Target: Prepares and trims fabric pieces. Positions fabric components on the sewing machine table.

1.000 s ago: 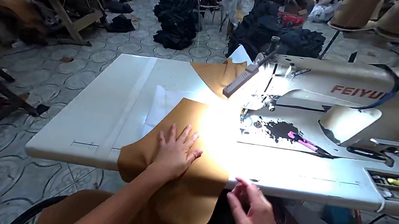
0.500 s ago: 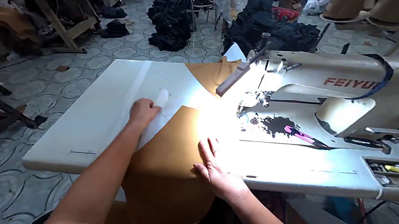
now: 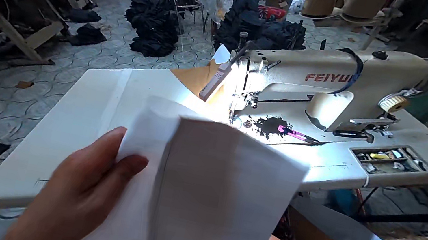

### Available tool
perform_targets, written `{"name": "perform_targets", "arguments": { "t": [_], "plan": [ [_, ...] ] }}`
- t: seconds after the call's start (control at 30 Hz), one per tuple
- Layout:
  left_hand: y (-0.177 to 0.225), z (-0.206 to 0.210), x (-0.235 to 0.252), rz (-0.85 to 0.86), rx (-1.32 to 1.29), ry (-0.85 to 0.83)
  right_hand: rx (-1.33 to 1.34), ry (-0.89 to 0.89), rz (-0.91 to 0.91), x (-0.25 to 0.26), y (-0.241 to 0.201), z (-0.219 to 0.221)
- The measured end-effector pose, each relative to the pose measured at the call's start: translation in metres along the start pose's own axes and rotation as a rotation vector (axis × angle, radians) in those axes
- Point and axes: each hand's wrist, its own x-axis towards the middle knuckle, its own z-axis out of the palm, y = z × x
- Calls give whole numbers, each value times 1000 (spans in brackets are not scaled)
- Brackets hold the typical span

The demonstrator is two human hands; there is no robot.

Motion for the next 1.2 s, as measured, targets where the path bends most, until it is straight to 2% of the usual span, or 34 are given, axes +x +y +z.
{"name": "perform_targets", "arguments": {
  "t": [0.07,0.1,0.17,0.2,0.23,0.3,0.37,0.4,0.47,0.53,0.6,0.63,0.7,0.73,0.8,0.87,0.93,1.03,1.1,1.2],
  "plan": [
    [-16,31,7,-196,-56,15,14,-136,104,-15,-18,-30],
    [-31,48,11,-283,-29,-12,108,-163,164,-24,-23,-36],
    [-66,83,14,-384,156,-87,259,10,155,-35,-14,-10],
    [-81,97,12,-373,286,-109,183,157,49,-33,-2,19],
    [-93,107,10,-330,399,-125,83,214,-5,-25,7,43],
    [-110,116,14,-154,530,-104,24,372,-33,-9,20,76],
    [-110,115,29,57,554,-120,245,435,-7,-6,26,85],
    [-105,114,38,108,550,-193,420,330,38,-13,25,79],
    [-95,115,58,115,574,-378,543,51,146,-29,19,54],
    [-90,120,75,-6,586,-567,738,-14,225,-37,19,50],
    [-93,125,86,-93,521,-642,715,-92,183,-47,24,49],
    [-97,125,86,-95,474,-612,665,-137,181,-47,26,49],
    [-113,132,76,61,414,-389,592,-120,145,-46,29,54],
    [-123,138,70,191,419,-235,661,-71,206,-41,26,52],
    [-142,149,60,390,449,15,956,81,438,-27,15,38],
    [-153,154,54,487,467,148,1070,119,392,-33,14,39],
    [-158,152,50,543,464,171,1125,150,343,-33,18,58],
    [-156,148,49,601,466,168,1112,175,381,-26,24,75],
    [-154,146,49,628,457,171,1286,224,390,-25,24,76],
    [-145,142,45,596,464,142,1409,181,237,-36,24,71]
  ]
}}
